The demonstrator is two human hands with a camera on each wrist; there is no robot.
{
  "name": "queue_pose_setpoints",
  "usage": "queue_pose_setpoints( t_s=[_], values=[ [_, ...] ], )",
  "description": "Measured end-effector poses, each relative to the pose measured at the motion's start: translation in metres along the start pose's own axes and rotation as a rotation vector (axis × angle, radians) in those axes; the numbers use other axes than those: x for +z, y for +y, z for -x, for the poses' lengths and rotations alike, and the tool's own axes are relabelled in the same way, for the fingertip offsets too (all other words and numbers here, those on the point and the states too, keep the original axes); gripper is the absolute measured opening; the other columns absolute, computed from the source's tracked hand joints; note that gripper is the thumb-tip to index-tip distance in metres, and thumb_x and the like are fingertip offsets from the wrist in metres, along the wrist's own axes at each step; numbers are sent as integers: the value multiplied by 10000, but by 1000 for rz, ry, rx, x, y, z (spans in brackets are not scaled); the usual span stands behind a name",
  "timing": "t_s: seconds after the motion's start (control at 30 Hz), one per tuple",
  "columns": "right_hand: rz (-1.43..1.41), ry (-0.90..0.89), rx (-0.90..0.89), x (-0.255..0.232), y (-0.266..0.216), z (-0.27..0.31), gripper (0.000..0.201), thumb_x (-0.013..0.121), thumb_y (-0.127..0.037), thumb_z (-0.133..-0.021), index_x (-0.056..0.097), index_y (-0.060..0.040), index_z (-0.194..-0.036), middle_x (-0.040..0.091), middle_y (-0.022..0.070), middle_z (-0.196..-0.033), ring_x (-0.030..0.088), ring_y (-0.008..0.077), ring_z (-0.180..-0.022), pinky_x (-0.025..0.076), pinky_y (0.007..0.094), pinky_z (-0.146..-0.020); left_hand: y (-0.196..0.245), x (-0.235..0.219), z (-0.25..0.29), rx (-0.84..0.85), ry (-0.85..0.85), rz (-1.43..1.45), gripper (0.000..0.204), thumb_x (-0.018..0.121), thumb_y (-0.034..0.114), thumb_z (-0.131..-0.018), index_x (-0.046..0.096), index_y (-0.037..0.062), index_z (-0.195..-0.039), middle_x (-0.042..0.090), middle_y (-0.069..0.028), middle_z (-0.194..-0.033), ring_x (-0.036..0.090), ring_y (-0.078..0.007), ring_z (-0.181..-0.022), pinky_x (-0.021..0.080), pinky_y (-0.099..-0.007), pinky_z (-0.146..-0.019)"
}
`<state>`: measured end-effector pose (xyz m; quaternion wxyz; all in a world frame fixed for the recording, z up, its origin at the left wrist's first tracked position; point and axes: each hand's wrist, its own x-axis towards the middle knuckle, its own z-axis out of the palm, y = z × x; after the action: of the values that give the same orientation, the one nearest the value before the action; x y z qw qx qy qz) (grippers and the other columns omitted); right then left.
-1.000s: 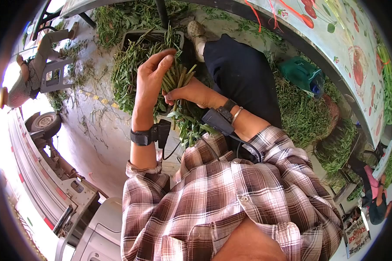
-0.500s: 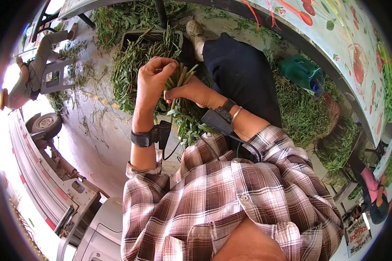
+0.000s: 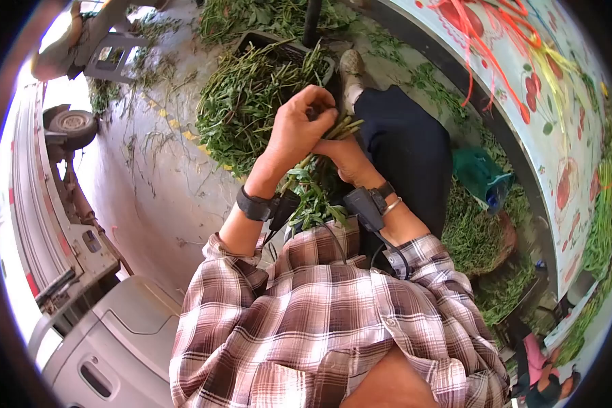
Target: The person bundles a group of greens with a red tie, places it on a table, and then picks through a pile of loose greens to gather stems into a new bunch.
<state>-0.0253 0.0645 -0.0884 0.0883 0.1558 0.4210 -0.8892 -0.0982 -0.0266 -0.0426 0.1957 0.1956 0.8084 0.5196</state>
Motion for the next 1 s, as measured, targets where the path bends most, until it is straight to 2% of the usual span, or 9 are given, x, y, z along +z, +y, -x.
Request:
queue_pose_setpoints(
  t_s=[0.03,0.1,0.17,0.2,0.37,0.6,0.7,0.83,1.0],
  values=[
    [-6,-14,26,-3,3,-2,413,682,-7,-684,553,-49,-1075,575,13,-1029,556,116,-919,465,258,-758,0,-1,0,-12,-18,-14,163,623,86,-782,599,38,-936,592,13,-822,543,-92,-785,435,-239,-723],
    [-12,-48,15,-10,10,-5,313,667,-20,-710,569,-41,-1006,603,25,-916,579,116,-826,473,254,-690,0,-6,3,-20,-84,89,270,626,114,-808,576,42,-1063,605,-21,-947,550,-134,-918,433,-265,-817],
    [-123,11,63,-16,11,-7,200,649,-51,-751,571,-35,-934,611,39,-793,591,123,-747,473,254,-639,-7,-9,2,64,-9,335,421,615,148,-832,491,52,-1223,575,-73,-1109,511,-171,-1063,417,-299,-893],
    [-115,-4,24,-18,12,-10,140,631,-80,-786,562,-35,-900,604,50,-727,595,139,-715,474,260,-634,-11,-19,5,-5,-7,358,509,588,157,-853,396,49,-1311,530,-116,-1201,471,-181,-1134,410,-308,-916],
    [-203,247,61,-10,6,-6,113,632,-102,-797,559,-58,-872,585,46,-695,568,147,-622,475,271,-597,-83,-60,9,-254,267,359,362,544,230,-889,535,25,-1187,597,-86,-1097,552,-166,-1032,430,-303,-880],
    [-171,287,-51,-15,13,-12,126,649,-110,-793,547,-68,-731,551,20,-615,513,117,-520,429,249,-488,-189,-74,21,-535,296,320,351,572,210,-850,556,39,-1156,612,-44,-1034,573,-133,-931,449,-272,-802],
    [-157,298,-22,-14,13,-11,145,654,-123,-797,543,-73,-718,547,21,-606,509,114,-513,422,247,-480,-204,-75,14,-475,386,248,342,580,185,-841,561,29,-1144,617,-52,-1022,574,-128,-918,453,-268,-782],
    [-162,298,-12,-13,14,-12,133,651,-120,-801,551,-71,-729,547,16,-609,512,109,-518,423,245,-482,-231,-94,-9,-283,496,0,327,584,105,-807,564,-21,-1108,613,-125,-1053,586,-194,-957,458,-292,-835],
    [-149,293,-19,-9,14,-11,126,652,-113,-798,550,-68,-739,545,7,-618,509,105,-523,422,242,-498,-264,-117,-37,-262,533,-259,282,595,120,-786,614,2,-1041,642,-133,-979,619,-220,-891,471,-309,-813]
  ],
)
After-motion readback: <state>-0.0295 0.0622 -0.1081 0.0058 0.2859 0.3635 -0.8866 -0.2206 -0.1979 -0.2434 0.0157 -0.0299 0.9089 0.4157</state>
